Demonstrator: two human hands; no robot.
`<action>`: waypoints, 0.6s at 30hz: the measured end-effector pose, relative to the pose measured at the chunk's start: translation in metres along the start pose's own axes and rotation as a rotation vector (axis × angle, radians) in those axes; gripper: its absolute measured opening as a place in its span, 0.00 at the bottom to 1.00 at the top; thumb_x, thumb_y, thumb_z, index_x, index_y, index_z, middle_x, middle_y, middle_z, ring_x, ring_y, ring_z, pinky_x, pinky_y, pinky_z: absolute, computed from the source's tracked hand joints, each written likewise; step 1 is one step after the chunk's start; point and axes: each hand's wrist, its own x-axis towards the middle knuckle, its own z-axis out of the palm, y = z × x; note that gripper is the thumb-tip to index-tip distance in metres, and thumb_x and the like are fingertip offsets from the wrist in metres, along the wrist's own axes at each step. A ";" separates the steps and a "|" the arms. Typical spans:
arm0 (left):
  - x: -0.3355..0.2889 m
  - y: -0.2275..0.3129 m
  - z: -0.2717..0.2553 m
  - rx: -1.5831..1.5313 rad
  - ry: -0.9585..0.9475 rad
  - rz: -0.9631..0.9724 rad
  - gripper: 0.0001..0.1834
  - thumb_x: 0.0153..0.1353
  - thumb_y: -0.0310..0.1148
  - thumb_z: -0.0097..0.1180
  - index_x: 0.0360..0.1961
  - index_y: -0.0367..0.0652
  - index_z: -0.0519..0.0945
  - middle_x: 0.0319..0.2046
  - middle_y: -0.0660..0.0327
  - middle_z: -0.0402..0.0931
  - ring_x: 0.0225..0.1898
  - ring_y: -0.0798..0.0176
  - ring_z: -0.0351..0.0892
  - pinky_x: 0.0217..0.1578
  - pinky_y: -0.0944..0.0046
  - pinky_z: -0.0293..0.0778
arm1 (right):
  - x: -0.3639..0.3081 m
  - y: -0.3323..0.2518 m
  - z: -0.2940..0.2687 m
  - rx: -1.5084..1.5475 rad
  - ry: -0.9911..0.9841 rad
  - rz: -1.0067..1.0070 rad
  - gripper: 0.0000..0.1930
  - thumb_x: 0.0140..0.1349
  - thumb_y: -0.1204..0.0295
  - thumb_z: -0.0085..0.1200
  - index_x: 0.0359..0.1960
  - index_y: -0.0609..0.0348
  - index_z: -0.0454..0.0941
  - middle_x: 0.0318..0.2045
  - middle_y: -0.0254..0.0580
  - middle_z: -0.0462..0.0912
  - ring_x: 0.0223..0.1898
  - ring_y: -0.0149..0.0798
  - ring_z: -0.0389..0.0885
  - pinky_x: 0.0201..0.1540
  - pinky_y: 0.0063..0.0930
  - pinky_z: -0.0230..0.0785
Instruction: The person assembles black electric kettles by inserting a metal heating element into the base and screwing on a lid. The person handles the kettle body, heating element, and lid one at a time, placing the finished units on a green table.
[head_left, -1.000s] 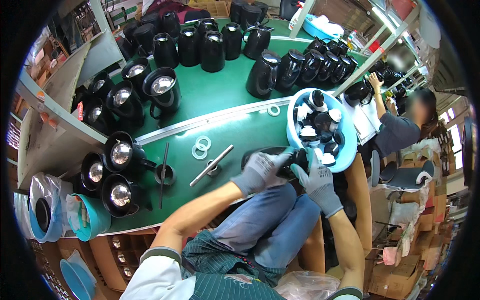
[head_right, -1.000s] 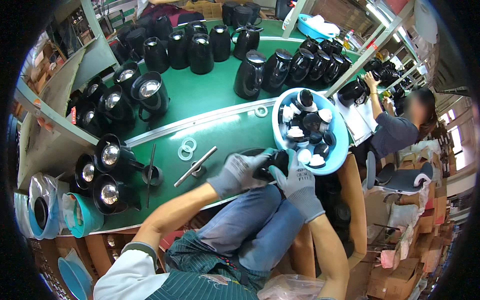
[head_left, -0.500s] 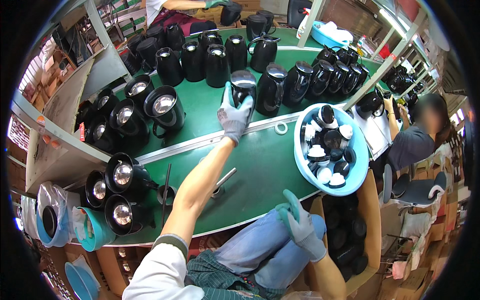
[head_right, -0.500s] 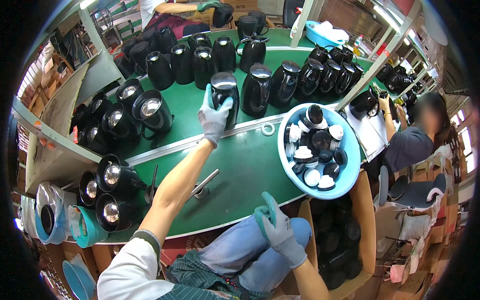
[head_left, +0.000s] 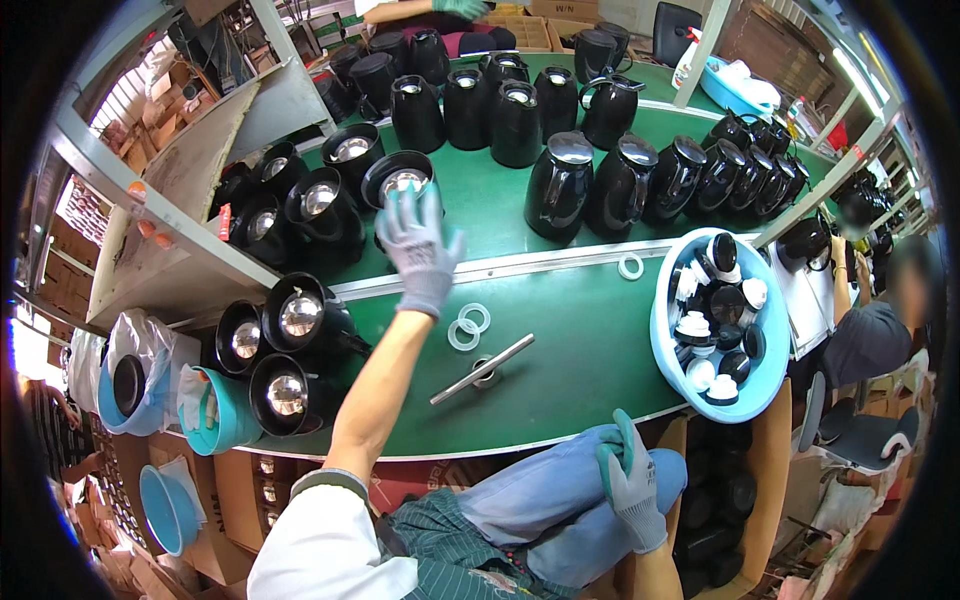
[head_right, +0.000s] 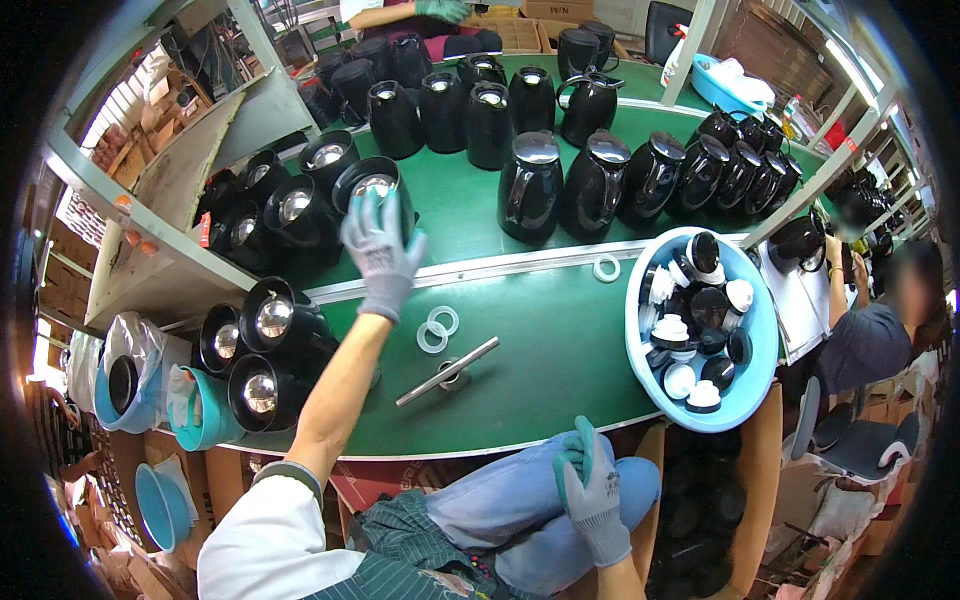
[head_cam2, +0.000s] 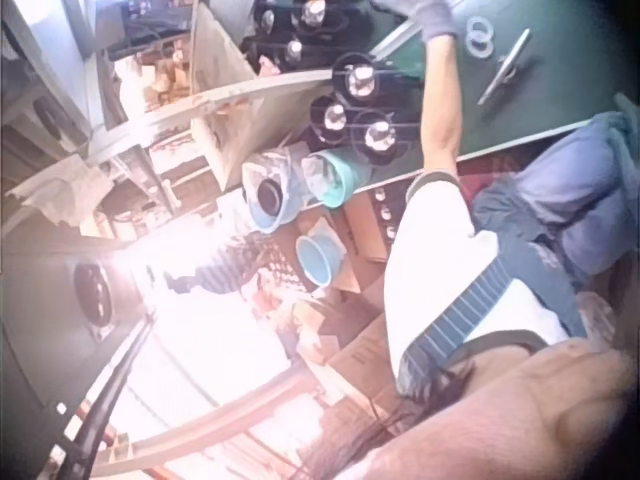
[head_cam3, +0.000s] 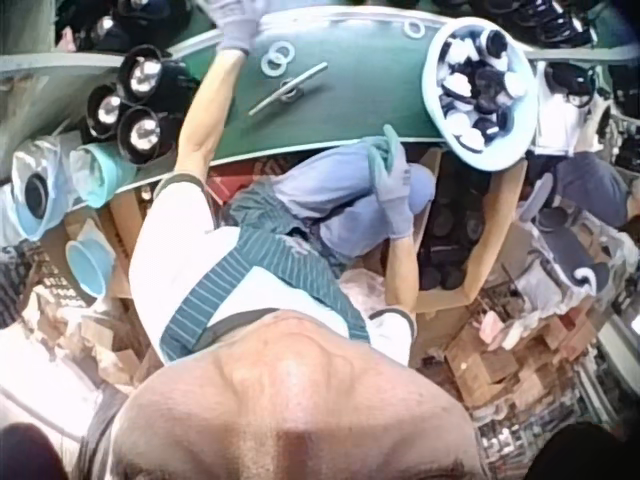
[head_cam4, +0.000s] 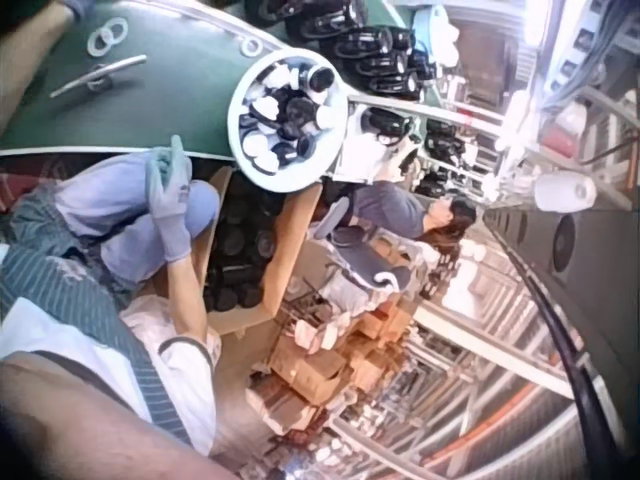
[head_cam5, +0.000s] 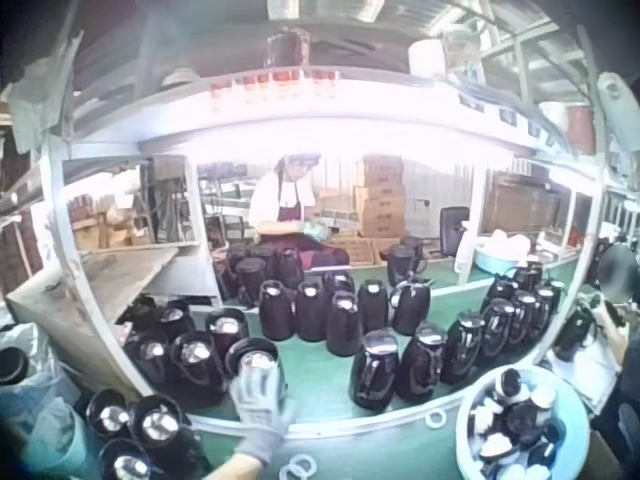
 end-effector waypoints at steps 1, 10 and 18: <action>0.010 -0.024 -0.003 0.089 -0.019 -0.028 0.43 0.50 0.48 0.71 0.68 0.50 0.73 0.69 0.54 0.67 0.74 0.44 0.56 0.72 0.40 0.52 | -0.001 -0.004 0.003 -0.009 -0.007 -0.019 0.31 0.70 0.75 0.53 0.74 0.67 0.62 0.53 0.53 0.81 0.50 0.41 0.83 0.55 0.33 0.77; 0.023 -0.055 -0.088 -0.499 -0.256 0.379 0.19 0.50 0.30 0.73 0.46 0.48 0.86 0.46 0.58 0.80 0.54 0.50 0.77 0.56 0.53 0.76 | -0.004 -0.030 0.009 -0.210 0.052 -0.388 0.32 0.64 0.67 0.64 0.68 0.69 0.70 0.53 0.58 0.83 0.53 0.54 0.84 0.56 0.41 0.75; 0.026 0.015 -0.243 -1.163 -0.921 0.993 0.26 0.38 0.23 0.77 0.44 0.41 0.87 0.45 0.55 0.82 0.46 0.54 0.83 0.51 0.59 0.79 | -0.003 -0.133 -0.059 -0.507 0.063 -0.985 0.39 0.52 0.68 0.75 0.67 0.57 0.71 0.68 0.55 0.72 0.62 0.58 0.78 0.63 0.45 0.73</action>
